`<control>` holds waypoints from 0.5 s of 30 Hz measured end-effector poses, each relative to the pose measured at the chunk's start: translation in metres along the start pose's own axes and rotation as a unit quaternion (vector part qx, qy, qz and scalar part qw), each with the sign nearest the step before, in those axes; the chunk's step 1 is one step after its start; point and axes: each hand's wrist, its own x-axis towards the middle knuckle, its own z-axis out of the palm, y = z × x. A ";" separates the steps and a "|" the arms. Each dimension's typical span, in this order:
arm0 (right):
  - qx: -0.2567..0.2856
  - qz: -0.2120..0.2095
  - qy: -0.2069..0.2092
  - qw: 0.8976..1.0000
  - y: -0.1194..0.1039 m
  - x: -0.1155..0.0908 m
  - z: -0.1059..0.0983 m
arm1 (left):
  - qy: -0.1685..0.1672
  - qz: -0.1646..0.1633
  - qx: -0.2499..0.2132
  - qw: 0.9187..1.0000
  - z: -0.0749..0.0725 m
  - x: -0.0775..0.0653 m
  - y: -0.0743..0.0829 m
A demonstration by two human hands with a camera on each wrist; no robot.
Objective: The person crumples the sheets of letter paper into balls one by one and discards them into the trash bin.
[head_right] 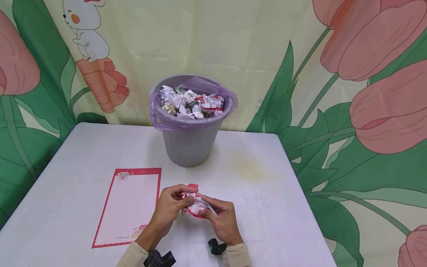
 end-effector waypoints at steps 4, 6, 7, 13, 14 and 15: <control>0.003 -0.032 0.000 0.999 -0.001 0.003 0.002 | -0.036 -0.025 -0.009 0.999 -0.004 0.003 0.003; 0.004 -0.033 -0.005 0.999 -0.001 0.005 0.003 | -0.049 -0.034 -0.020 0.998 -0.006 0.004 0.004; 0.009 -0.029 -0.010 0.999 -0.001 0.005 0.003 | -0.057 -0.040 -0.030 0.997 -0.007 0.005 0.003; 0.061 0.011 -0.054 0.997 0.002 0.006 0.003 | -0.078 -0.067 -0.078 0.992 -0.009 0.005 -0.006; 0.067 0.018 -0.065 0.995 0.002 0.007 0.003 | -0.079 -0.068 -0.083 0.991 -0.010 0.005 -0.008; 0.072 0.026 -0.076 0.994 0.003 0.007 0.003 | -0.079 -0.067 -0.087 0.991 -0.010 0.005 -0.009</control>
